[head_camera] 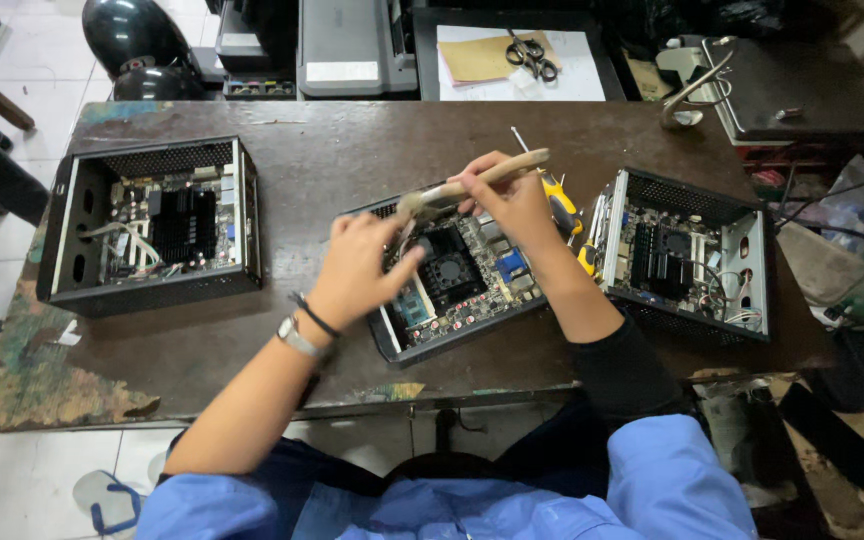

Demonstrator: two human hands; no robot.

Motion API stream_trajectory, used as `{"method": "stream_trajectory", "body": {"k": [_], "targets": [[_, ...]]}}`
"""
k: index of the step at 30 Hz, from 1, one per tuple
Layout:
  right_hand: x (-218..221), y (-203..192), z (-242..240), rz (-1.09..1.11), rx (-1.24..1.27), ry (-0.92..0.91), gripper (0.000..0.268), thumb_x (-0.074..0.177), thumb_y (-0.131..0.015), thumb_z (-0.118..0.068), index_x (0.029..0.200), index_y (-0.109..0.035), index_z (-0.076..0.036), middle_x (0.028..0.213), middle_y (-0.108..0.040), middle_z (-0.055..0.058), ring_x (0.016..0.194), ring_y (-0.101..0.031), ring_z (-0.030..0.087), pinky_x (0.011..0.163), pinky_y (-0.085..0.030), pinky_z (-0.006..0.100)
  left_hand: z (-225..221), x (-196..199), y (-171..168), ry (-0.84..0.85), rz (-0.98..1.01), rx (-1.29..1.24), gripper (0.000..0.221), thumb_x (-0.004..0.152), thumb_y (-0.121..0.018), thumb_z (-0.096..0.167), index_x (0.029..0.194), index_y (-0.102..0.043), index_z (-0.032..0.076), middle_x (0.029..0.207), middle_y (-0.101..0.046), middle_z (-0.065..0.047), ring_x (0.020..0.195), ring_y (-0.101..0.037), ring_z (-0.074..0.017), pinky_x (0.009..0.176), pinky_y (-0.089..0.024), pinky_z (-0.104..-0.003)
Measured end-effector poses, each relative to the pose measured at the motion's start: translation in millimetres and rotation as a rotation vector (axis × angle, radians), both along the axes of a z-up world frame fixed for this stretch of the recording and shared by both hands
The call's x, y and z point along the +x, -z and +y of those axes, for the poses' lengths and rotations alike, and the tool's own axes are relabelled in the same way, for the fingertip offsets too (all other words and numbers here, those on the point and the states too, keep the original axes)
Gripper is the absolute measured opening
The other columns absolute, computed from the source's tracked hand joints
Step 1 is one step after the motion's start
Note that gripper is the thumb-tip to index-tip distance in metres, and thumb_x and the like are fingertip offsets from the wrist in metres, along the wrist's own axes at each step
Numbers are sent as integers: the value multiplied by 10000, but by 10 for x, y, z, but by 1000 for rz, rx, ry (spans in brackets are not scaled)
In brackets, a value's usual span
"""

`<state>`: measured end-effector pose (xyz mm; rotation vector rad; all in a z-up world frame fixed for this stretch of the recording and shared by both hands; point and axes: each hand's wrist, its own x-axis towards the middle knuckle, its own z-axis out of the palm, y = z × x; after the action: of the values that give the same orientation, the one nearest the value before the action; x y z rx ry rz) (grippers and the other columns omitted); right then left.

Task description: The person uses a screwdriver to loosen screws on a computer motherboard inside an open case. Then, using a brush, the person sweeps dust from the motherboard and surrounding components. The work is performed on a cluttered workbench with other open computer cases nearby.

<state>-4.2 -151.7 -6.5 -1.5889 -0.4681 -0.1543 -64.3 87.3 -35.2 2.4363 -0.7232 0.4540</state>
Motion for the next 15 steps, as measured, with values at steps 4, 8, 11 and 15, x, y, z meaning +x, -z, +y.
{"method": "stream_trajectory", "body": {"k": [4, 8, 11, 15], "targets": [[-232, -389, 6, -112, -113, 20, 130, 955, -718, -110, 1040, -687, -16, 910, -740, 151, 784, -751, 183, 686, -623, 218, -118, -201, -50, -12, 62, 152, 665, 909, -579, 593, 1241, -649, 20, 958, -749, -168, 1073, -669, -290, 1045, -345, -489], [-399, -704, 121, -195, -171, -97, 114, 968, -681, -118, 1032, -691, -24, 1063, -737, 176, 978, -716, 216, 834, -603, 333, -126, -234, -111, 3, 5, 247, 671, 884, -595, 544, 1319, -615, 33, 1027, -706, -131, 1059, -633, -290, 985, -383, -477], [-341, -598, 354, -206, -232, -200, 74, 929, -720, -109, 988, -728, -66, 1013, -760, 140, 979, -718, 215, 872, -583, 372, -142, -249, -31, -44, -37, 310, 657, 878, -593, 549, 1319, -632, 64, 1054, -651, -100, 1038, -602, -282, 934, -398, -464], [-141, -197, 484, -226, -427, -169, 62, 935, -716, -174, 979, -760, -172, 857, -781, 27, 803, -744, 126, 733, -588, 252, -154, -151, 304, -48, -57, 328, 558, 942, -532, 460, 1334, -627, 75, 1000, -607, -59, 867, -678, -260, 807, -430, -394]]}}
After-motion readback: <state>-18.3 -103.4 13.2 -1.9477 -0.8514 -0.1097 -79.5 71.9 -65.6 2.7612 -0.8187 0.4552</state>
